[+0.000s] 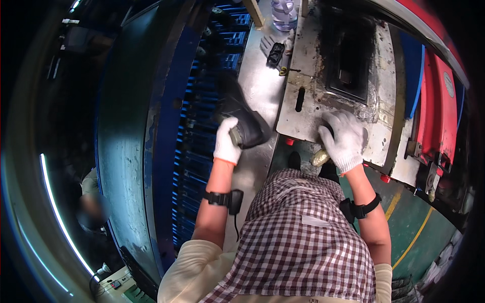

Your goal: The person removes a shoe from a machine, places it on a conveyor belt, and then takes another shoe from the belt to place into the machine and press a lever.

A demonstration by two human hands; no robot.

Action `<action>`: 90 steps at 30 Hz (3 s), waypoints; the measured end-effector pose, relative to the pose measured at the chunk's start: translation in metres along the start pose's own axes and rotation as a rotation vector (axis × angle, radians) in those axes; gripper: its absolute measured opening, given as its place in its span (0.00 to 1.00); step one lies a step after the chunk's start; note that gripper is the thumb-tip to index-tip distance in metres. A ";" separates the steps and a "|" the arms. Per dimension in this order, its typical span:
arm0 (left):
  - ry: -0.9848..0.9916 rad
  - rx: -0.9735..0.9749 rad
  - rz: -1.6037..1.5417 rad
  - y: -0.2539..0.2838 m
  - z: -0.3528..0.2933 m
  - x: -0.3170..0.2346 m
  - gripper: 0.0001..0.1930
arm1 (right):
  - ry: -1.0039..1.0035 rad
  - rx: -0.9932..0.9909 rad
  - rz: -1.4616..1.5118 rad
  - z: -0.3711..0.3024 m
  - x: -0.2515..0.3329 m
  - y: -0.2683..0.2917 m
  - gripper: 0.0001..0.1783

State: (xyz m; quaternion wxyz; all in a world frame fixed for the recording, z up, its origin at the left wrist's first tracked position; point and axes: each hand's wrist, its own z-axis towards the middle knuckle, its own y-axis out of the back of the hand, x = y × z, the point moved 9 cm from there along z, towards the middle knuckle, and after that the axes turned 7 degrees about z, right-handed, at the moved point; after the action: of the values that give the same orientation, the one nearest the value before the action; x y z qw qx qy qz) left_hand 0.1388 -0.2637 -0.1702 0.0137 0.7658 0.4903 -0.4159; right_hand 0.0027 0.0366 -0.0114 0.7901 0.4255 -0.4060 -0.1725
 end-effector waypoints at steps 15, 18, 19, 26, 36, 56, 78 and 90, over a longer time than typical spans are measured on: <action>-0.359 -0.716 0.995 0.193 0.193 -0.134 0.37 | -0.003 -0.005 -0.029 -0.006 -0.006 -0.009 0.10; -0.147 -0.769 1.183 0.156 0.196 -0.102 0.48 | -0.034 -0.024 -0.090 -0.009 -0.014 -0.011 0.10; -0.027 -0.725 1.012 0.150 0.170 -0.101 0.52 | -0.022 -0.020 -0.068 -0.008 -0.011 -0.012 0.10; -0.373 -0.578 1.087 0.179 0.100 -0.041 0.41 | -0.028 -0.010 -0.062 -0.011 -0.012 -0.014 0.10; 0.134 -1.752 0.398 0.377 -0.108 0.002 0.30 | -0.019 0.035 -0.129 -0.014 -0.015 -0.023 0.10; 0.155 -0.732 -0.003 0.464 -0.063 0.059 0.15 | 0.017 -0.035 -0.117 -0.017 -0.010 -0.012 0.09; 0.042 -0.373 -0.234 0.281 -0.055 0.065 0.23 | -0.038 -0.003 -0.064 -0.011 -0.016 -0.011 0.09; -0.091 0.623 0.519 -0.185 -0.051 0.023 0.41 | -0.358 -0.006 1.037 0.016 -0.015 -0.008 0.47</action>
State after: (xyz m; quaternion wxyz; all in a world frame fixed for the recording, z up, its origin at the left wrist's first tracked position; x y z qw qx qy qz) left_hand 0.0335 -0.1286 -0.0805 -0.0927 0.8123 0.1299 -0.5610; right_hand -0.0184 0.0327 -0.0210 0.6913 0.1315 -0.6902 0.1685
